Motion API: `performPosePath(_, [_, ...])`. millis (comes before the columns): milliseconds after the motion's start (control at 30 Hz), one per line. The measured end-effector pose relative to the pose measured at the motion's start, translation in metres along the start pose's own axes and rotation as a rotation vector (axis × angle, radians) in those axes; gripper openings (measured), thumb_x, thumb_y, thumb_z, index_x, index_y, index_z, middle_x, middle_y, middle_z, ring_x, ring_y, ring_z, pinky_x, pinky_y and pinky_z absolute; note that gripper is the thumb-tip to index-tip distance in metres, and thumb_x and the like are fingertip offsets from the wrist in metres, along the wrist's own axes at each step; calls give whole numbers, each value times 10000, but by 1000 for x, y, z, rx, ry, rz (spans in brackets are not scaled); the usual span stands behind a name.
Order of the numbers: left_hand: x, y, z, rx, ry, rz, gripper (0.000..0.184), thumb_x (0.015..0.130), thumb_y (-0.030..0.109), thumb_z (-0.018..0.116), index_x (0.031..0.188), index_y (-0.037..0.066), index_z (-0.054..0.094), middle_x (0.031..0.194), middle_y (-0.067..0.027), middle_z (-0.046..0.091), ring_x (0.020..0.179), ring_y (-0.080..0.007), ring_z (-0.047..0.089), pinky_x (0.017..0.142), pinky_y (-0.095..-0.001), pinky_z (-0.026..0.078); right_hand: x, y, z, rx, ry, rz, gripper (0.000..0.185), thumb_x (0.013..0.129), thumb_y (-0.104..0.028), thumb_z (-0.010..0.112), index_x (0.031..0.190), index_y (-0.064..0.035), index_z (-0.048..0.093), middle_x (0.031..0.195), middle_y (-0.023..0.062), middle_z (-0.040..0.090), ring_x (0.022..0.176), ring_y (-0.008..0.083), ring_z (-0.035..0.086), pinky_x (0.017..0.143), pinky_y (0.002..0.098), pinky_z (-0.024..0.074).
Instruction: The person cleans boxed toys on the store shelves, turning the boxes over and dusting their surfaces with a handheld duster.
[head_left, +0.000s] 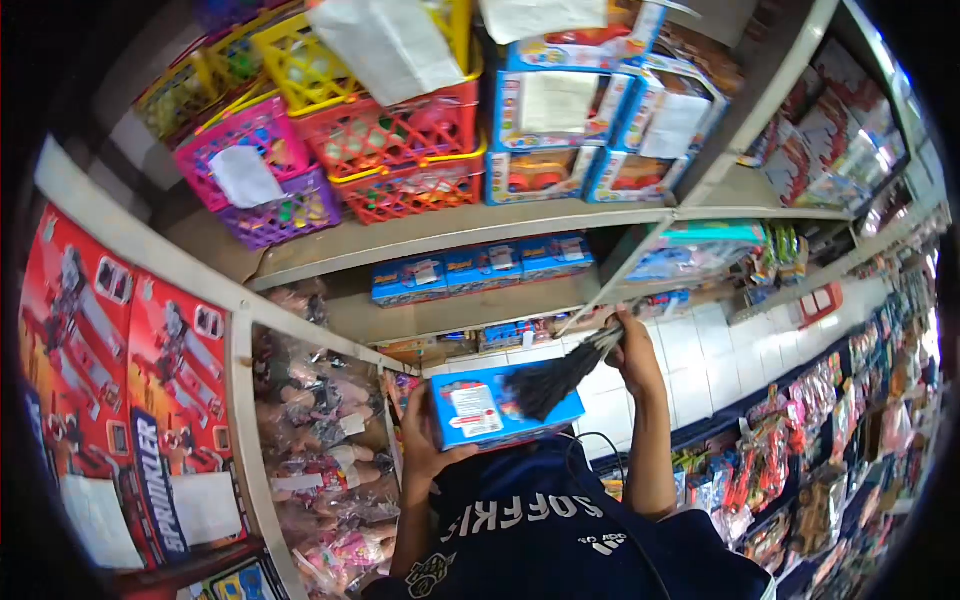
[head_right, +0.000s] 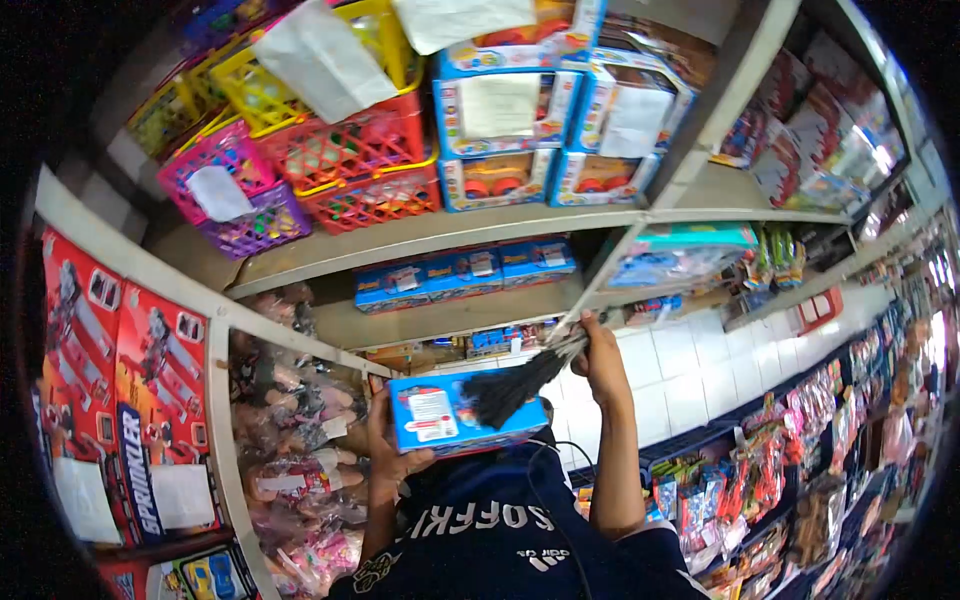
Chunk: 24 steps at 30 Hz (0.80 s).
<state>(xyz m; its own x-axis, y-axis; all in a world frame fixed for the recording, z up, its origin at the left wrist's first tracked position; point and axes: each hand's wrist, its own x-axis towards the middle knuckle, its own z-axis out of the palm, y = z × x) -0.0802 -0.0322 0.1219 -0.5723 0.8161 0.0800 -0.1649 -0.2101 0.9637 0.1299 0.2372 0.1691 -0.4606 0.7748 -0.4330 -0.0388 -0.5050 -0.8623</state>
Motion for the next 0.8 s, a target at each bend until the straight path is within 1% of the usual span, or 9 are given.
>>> performPosePath(67, [2,-10,-14,-25,-24,-2,1186,537,354,951,1444,-36,293,1340,-145,482,1266,-255,482,1077,-390,382,4,6,-30,-7,-18,96,378,1008,-456,478,813,-136,533,492,-62,372,389,70,296,417,232,220])
performPosePath(167, [3,5,-5,-5,102,-52,1249,489,477,956,1433,-31,316,1302,-128,513,1199,-235,542,1023,-374,445,-6,4,-40,170,185,-16,376,1009,-460,469,822,-141,533,486,-61,360,397,73,301,419,238,222])
performPosePath(267, [13,5,-7,-20,69,-70,1136,515,527,917,1348,-43,394,1211,-115,552,1121,-230,580,981,-370,470,-16,3,-51,192,112,-17,372,1004,-467,477,821,-146,529,473,-65,333,398,73,293,425,237,226])
performPosePath(433, [22,2,-7,8,35,-15,1086,535,533,897,1319,-46,418,1194,-115,557,1091,-217,580,953,-356,471,-19,1,-45,286,175,-75,365,1023,-425,451,849,-111,519,444,-44,322,387,83,288,412,237,227])
performPosePath(567, [37,4,-6,9,-57,-5,1075,543,528,894,1318,-46,420,1189,-114,558,1090,-213,579,950,-352,472,-19,-2,-48,241,55,-16,363,1017,-432,459,864,-109,525,463,-44,333,393,82,273,420,237,225])
performPosePath(667, [40,13,7,-4,-52,-11,1069,542,500,900,1323,-47,415,1187,-112,557,1098,-218,579,954,-350,472,-13,1,-51,323,215,-107,361,1015,-427,462,847,-114,534,467,-48,320,407,85,276,439,248,231])
performPosePath(733, [46,11,9,-8,-93,6,1059,540,452,909,1323,-54,407,1186,-117,557,1103,-223,579,959,-349,469,-20,-8,-48,184,150,-4,374,1011,-436,471,843,-109,535,472,-46,324,408,86,275,440,242,230])
performPosePath(767, [46,5,4,30,-131,1,1114,555,452,896,1380,-65,355,1246,-131,534,1150,-234,557,991,-366,458,-26,-13,-45,197,30,27,386,1007,-453,478,845,-108,535,480,-47,330,415,79,281,440,237,228])
performPosePath(800, [48,5,3,68,-168,-4,1170,571,453,884,1437,-75,302,1305,-146,511,1196,-246,535,1022,-382,446,-24,-11,-42,202,31,24,386,1007,-453,478,845,-108,535,480,-47,330,415,79,281,440,237,228])
